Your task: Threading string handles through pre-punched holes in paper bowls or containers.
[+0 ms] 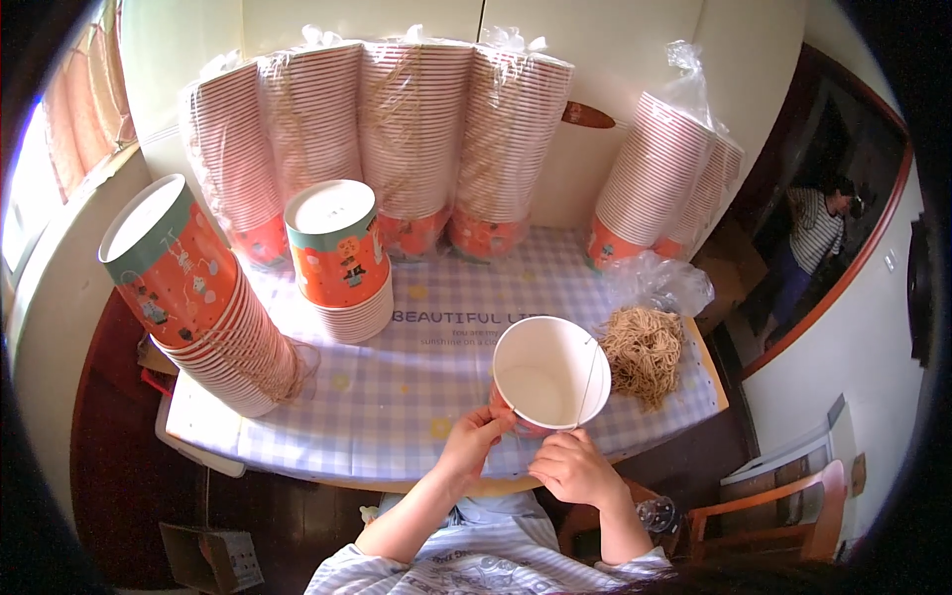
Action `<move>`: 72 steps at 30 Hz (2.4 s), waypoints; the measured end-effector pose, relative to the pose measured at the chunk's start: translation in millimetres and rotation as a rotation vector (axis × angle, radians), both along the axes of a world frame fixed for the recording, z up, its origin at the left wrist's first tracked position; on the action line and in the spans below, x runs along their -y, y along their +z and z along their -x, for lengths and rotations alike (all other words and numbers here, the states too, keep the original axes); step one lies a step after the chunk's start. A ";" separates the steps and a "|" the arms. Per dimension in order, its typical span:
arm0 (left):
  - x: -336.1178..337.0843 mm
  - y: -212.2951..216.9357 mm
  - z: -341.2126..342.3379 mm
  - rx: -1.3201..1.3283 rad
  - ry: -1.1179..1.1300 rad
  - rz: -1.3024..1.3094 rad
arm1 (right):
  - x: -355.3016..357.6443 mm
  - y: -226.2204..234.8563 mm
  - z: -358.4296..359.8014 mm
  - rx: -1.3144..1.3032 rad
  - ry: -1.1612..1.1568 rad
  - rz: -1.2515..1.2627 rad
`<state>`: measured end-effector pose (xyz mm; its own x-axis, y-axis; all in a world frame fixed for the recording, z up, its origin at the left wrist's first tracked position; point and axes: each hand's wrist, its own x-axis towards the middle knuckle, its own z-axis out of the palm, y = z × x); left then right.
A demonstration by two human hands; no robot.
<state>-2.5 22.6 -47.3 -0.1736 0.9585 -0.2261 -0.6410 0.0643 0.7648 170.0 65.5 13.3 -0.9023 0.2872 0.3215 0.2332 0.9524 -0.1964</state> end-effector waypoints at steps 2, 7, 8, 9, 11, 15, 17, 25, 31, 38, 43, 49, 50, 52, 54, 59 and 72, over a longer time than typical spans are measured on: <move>-1.8 6.0 2.1 -0.025 -0.008 0.023 | -1.6 1.0 -0.8 0.013 0.013 0.017; -6.9 5.7 5.7 -0.041 -0.007 -0.018 | -3.1 5.3 -0.1 0.001 0.050 -0.013; -7.0 6.7 5.8 -0.056 -0.008 -0.022 | -3.3 5.5 0.5 0.000 0.051 -0.013; -7.5 6.3 6.1 -0.056 -0.007 -0.023 | -3.5 5.6 1.4 -0.007 0.069 -0.010; -9.0 5.1 7.6 -0.108 0.002 -0.035 | -4.0 6.3 4.0 -0.016 0.088 -0.008; -7.3 18.0 6.3 -0.113 0.038 -0.069 | -3.0 8.4 4.3 0.043 0.085 -0.038; -9.0 20.5 7.7 -0.197 0.045 -0.037 | -4.1 7.6 4.1 0.083 0.075 -0.048; -5.3 23.9 24.8 -0.870 0.216 -0.213 | -0.4 5.9 -6.3 -0.042 -0.027 -0.062; -5.7 56.2 40.3 -1.813 0.292 -0.491 | 4.2 16.1 -21.0 -0.026 -0.066 -0.067; 5.3 68.0 76.4 -1.761 0.150 -0.704 | -1.6 10.9 -25.6 -0.004 -0.101 -0.082; 33.6 87.8 104.0 -1.310 0.010 -0.591 | -4.8 17.7 -9.7 -0.062 -0.107 -0.202; 73.2 116.2 128.1 -0.914 0.039 -0.481 | -17.2 28.7 21.3 -0.317 0.040 -0.233; 78.8 114.7 132.5 -0.835 0.066 -0.496 | -18.7 33.1 27.9 -0.346 0.100 -0.185; 85.8 107.7 142.7 -0.733 0.162 -0.541 | -18.5 44.1 43.9 -0.376 0.171 -0.135; 92.6 108.9 147.6 -0.879 0.336 -0.519 | -14.7 57.1 64.6 -0.461 0.267 -0.052; 120.8 123.9 159.1 -1.348 0.535 -0.665 | -18.7 70.5 103.3 -0.644 0.240 0.283; 163.9 166.4 210.3 -2.064 1.035 -0.291 | 12.8 199.6 216.0 -0.739 0.659 0.990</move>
